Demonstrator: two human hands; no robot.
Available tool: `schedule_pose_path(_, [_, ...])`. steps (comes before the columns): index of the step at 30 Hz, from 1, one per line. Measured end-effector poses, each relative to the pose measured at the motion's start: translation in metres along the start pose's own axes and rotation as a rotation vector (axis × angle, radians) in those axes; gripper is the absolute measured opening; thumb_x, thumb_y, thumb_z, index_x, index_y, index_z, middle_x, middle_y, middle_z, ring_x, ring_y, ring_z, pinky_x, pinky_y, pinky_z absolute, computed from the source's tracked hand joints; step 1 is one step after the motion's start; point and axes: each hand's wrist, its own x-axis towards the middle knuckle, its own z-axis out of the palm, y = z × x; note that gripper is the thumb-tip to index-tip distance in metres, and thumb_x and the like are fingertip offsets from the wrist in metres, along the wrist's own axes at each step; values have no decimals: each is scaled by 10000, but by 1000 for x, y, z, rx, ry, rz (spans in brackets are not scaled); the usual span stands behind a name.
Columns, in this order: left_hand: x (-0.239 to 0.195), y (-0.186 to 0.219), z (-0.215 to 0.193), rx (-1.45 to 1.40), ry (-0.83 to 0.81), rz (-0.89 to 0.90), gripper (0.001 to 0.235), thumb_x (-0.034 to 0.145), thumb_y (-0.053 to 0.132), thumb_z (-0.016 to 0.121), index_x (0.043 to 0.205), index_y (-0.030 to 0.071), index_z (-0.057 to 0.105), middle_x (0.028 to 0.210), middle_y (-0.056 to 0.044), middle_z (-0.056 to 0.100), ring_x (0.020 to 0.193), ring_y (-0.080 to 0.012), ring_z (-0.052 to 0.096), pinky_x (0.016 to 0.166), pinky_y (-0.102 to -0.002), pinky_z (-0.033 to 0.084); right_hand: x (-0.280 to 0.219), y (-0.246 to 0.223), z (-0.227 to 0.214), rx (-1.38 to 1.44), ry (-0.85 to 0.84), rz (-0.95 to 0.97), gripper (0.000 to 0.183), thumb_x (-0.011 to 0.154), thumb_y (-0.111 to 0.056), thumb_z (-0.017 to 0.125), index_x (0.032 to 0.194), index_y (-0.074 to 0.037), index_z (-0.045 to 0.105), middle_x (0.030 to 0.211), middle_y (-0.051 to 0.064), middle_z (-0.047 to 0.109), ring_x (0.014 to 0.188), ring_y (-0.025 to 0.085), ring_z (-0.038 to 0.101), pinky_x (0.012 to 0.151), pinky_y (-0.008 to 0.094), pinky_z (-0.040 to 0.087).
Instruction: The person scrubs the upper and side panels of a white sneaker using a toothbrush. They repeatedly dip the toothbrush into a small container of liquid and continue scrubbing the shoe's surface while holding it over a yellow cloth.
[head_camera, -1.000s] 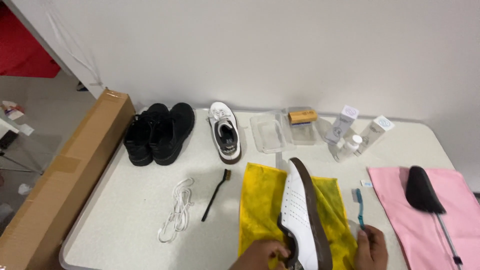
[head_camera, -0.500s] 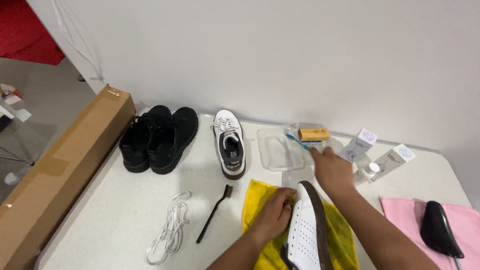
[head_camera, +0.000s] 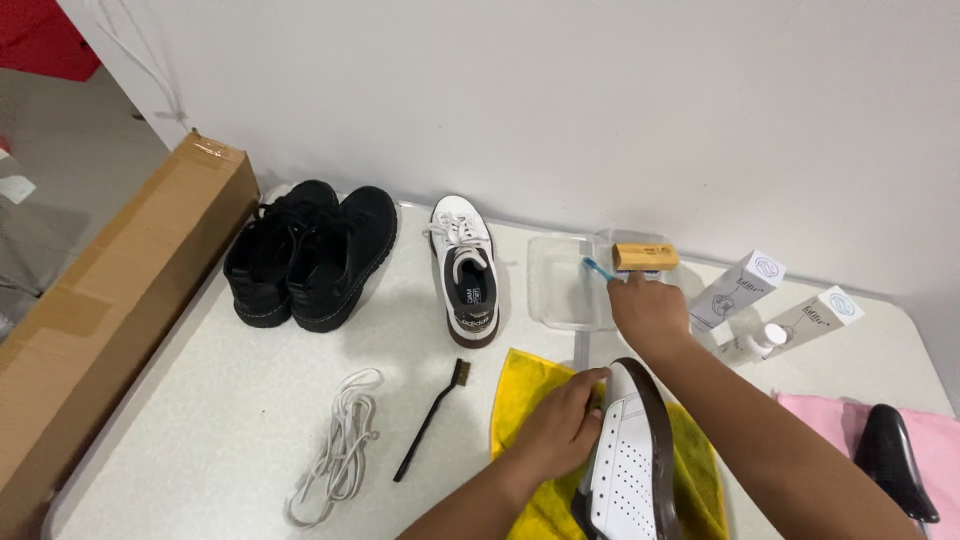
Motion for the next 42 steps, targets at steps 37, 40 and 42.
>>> schedule_pose_path(37, [2,-23,8,-265,-125,-69,650,1004,366,439,1608,216,252,1624,-182,386,1492,-368,381,1157,-498,344,-316,70,98,1320,53,322,168,813,-144,804,864,-6,884,865,83,885,829,158,771,818,285,591])
schedule_pose_path(40, [1,-20,7,-167,-157,-95,671,1013,440,382,1627,263,176,1654,-178,337,1502,-370,319,1191,-528,262,-288,89,95,1124,90,327,161,871,-199,780,973,-105,862,981,23,851,869,124,717,804,267,530])
schedule_pose_path(42, [3,-24,6,-163,-143,-49,693,1005,469,388,1626,234,189,1666,-154,331,1506,-361,321,1192,-522,270,-277,98,87,1210,39,217,135,859,-159,785,937,-81,861,801,55,836,512,124,504,498,251,368])
